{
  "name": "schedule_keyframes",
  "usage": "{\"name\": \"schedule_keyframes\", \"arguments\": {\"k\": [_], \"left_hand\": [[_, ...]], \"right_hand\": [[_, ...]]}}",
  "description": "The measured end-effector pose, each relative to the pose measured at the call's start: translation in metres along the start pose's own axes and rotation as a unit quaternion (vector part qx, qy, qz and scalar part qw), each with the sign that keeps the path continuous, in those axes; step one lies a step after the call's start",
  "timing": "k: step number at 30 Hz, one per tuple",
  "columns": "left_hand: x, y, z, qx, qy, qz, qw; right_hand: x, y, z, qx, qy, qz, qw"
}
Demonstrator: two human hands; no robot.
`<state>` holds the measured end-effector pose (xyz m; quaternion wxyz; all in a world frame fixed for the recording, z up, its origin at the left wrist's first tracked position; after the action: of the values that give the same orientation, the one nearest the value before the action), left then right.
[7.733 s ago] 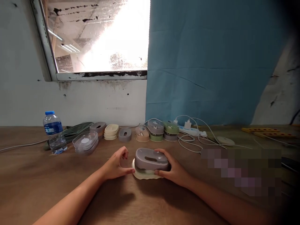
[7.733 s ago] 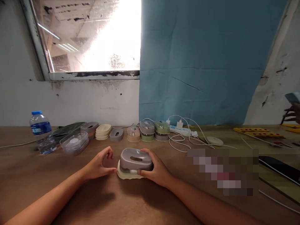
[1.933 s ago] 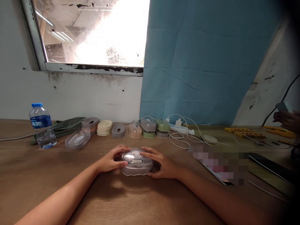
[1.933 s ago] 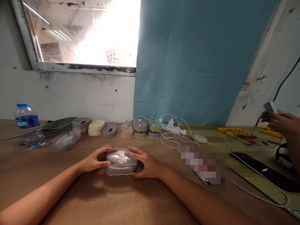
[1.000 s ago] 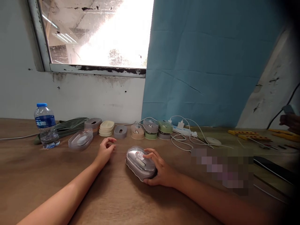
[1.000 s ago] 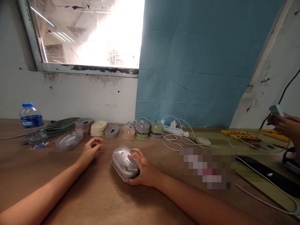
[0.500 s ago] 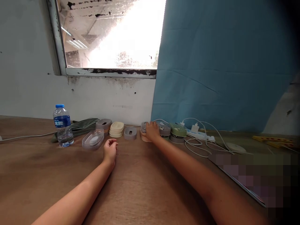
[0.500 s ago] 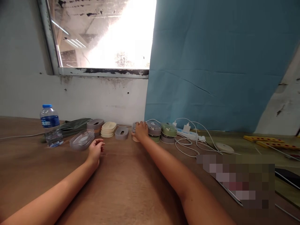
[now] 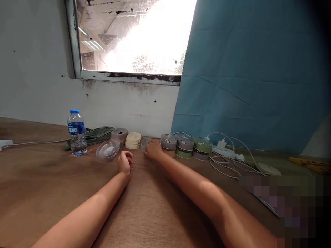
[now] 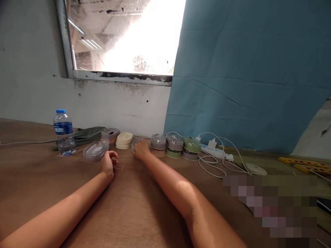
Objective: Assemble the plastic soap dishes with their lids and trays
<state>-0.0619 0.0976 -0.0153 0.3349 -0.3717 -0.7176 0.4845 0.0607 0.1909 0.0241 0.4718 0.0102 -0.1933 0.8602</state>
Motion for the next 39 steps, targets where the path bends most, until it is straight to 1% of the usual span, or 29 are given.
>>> {"name": "schedule_keyframes", "arguments": {"k": [2, 4, 7, 9, 12, 14, 16, 18, 19, 20, 21, 23, 24, 25, 26, 27, 29, 32, 34, 36, 39], "left_hand": [[0.001, -0.001, 0.001, 0.007, 0.003, -0.011, 1.0], [0.003, -0.002, 0.002, 0.015, 0.004, -0.02, 1.0], [0.008, -0.003, 0.002, 0.035, 0.004, -0.036, 0.999], [0.011, -0.005, 0.002, 0.054, 0.006, -0.054, 0.997], [0.012, -0.013, 0.001, 0.095, 0.025, -0.092, 0.991], [0.008, -0.019, -0.002, 0.131, 0.053, -0.126, 0.982], [0.0, -0.026, -0.007, 0.171, 0.092, -0.169, 0.966], [-0.008, -0.032, -0.015, 0.204, 0.139, -0.21, 0.946], [-0.01, -0.034, -0.02, 0.226, 0.167, -0.232, 0.931], [-0.012, -0.036, -0.028, 0.274, 0.195, -0.262, 0.905], [-0.012, -0.037, -0.036, 0.341, 0.222, -0.296, 0.864], [-0.005, -0.035, -0.056, 0.485, 0.261, -0.358, 0.754], [0.003, -0.032, -0.065, 0.543, 0.271, -0.378, 0.699], [0.014, -0.03, -0.073, 0.574, 0.275, -0.385, 0.668], [0.027, -0.028, -0.079, 0.589, 0.276, -0.384, 0.655], [0.041, -0.026, -0.085, 0.602, 0.27, -0.378, 0.65], [0.067, -0.021, -0.093, 0.635, 0.241, -0.359, 0.64], [0.093, -0.012, -0.095, 0.675, 0.201, -0.325, 0.631], [0.1, -0.006, -0.093, 0.69, 0.199, -0.313, 0.622], [0.102, -0.001, -0.091, 0.694, 0.207, -0.31, 0.615], [0.1, 0.0, -0.088, 0.687, 0.208, -0.317, 0.619]], "right_hand": [[0.005, 0.009, -0.007, 0.002, 0.011, 0.001, 1.0], [0.008, 0.012, -0.011, 0.008, 0.014, 0.002, 1.0], [0.006, 0.01, -0.011, 0.023, 0.017, 0.017, 0.999], [-0.005, 0.008, -0.007, 0.037, 0.023, 0.038, 0.998], [-0.039, 0.008, 0.009, 0.062, 0.032, 0.092, 0.993], [-0.076, 0.009, 0.026, 0.076, 0.033, 0.137, 0.987], [-0.119, 0.009, 0.046, 0.094, 0.032, 0.184, 0.978], [-0.164, 0.007, 0.066, 0.145, 0.022, 0.251, 0.957], [-0.183, 0.002, 0.073, 0.159, 0.026, 0.256, 0.953], [-0.2, -0.003, 0.077, 0.165, 0.036, 0.25, 0.953], [-0.214, -0.01, 0.08, 0.17, 0.04, 0.243, 0.954], [-0.234, -0.02, 0.08, 0.179, 0.053, 0.238, 0.953], [-0.24, -0.025, 0.078, 0.186, 0.056, 0.237, 0.952], [-0.243, -0.029, 0.075, 0.195, 0.057, 0.237, 0.95], [-0.245, -0.033, 0.071, 0.206, 0.056, 0.234, 0.948], [-0.246, -0.036, 0.067, 0.217, 0.054, 0.233, 0.947], [-0.245, -0.041, 0.058, 0.24, 0.045, 0.229, 0.942], [-0.242, -0.044, 0.045, 0.263, 0.041, 0.219, 0.939], [-0.241, -0.045, 0.037, 0.27, 0.047, 0.211, 0.938], [-0.241, -0.046, 0.032, 0.28, 0.045, 0.208, 0.936], [-0.242, -0.048, 0.027, 0.302, 0.032, 0.202, 0.931]]}}
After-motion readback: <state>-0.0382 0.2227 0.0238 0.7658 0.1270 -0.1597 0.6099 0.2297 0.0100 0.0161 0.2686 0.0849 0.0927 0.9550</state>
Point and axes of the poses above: each hand's wrist, its own x-axis towards the middle knuckle, its own z-axis out of the back of the hand, y = z × x, the point moved 6 cm from there along x, towards the middle knuckle, and after that the axes turned 7 degrees about y, right-handed, at the moved point
